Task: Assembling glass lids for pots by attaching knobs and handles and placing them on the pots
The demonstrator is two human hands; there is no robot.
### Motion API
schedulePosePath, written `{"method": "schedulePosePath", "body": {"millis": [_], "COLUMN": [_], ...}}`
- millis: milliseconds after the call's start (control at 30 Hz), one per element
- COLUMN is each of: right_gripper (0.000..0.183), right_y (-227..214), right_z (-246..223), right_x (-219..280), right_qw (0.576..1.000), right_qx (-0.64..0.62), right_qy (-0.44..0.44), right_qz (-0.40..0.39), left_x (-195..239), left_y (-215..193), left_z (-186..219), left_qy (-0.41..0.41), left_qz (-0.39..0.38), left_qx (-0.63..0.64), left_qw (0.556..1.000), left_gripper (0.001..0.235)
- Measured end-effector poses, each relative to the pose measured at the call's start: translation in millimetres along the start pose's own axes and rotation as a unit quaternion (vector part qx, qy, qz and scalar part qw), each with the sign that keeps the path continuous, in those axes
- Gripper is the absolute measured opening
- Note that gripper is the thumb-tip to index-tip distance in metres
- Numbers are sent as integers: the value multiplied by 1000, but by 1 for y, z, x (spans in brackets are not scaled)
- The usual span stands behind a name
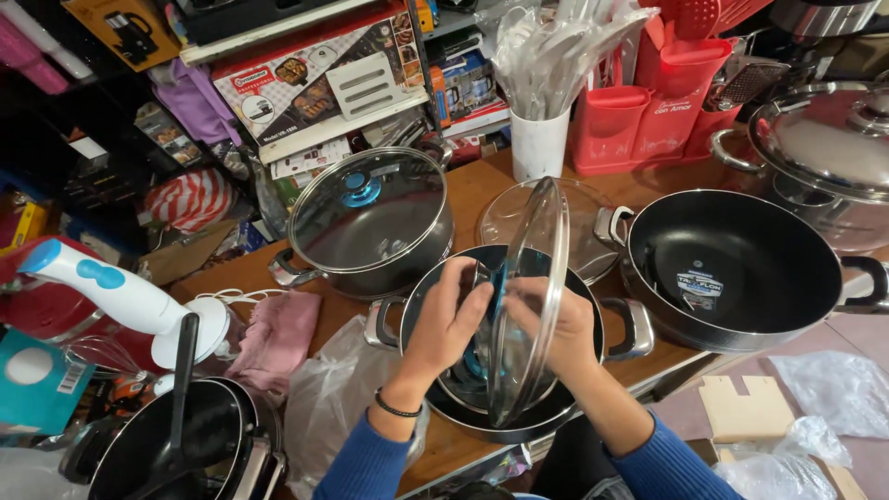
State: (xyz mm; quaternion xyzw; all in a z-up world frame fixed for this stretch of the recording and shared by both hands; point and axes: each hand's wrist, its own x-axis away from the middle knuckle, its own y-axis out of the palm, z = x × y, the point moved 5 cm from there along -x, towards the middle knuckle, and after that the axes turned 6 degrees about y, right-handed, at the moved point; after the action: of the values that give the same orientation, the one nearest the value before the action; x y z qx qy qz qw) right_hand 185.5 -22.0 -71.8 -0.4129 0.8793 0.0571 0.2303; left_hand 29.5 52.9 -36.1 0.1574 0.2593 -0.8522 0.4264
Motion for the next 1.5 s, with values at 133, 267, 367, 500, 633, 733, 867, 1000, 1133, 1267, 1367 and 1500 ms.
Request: {"method": "schedulePosePath", "body": {"millis": [133,267,367,500,633,733,867,1000,1133,1267,1367,1500], "right_gripper": [13,10,10,9,10,14,21,30,34,47,52,52], "right_y": [-1,4,5,4,7,12,14,17,29,15,11,15], "right_z": [-19,-23,-38,-47,-40,-24,-39,-8,45,11,-36,-33], "right_x": [7,16,17,16,17,15,8,10,16,-7,-5,-15], "right_qw": [990,975,972,963,952,957,968,975,980,983,950,950], "right_qx": [9,45,34,53,80,85,53,16,-89,-132,-190,-190], "right_qy": [-144,-219,-232,-264,-294,-273,-212,-168,-128,34,162,165], "right_qz": [-4,0,-6,-12,-27,-54,-126,-143,-125,-124,-186,-185], "left_x": [5,1,13,16,15,14,12,11,10,1,-8,-22], "left_y": [8,3,2,5,6,3,5,13,26,30,31,28], "left_z": [-10,1,-19,8,5,-11,-13,-5,-1,13,12,28], "left_qy": [18,34,12,6,11,42,66,74,76,121,159,174], "left_qz": [12,7,1,-10,-12,-3,-9,-13,-41,-67,-95,-142], "left_qx": [-17,19,36,31,52,38,24,31,14,-77,-166,-241], "left_qw": [1000,999,999,999,999,998,998,997,996,987,969,944], "left_gripper": [36,40,43,48,44,40,40,45,47,56,65,68]}}
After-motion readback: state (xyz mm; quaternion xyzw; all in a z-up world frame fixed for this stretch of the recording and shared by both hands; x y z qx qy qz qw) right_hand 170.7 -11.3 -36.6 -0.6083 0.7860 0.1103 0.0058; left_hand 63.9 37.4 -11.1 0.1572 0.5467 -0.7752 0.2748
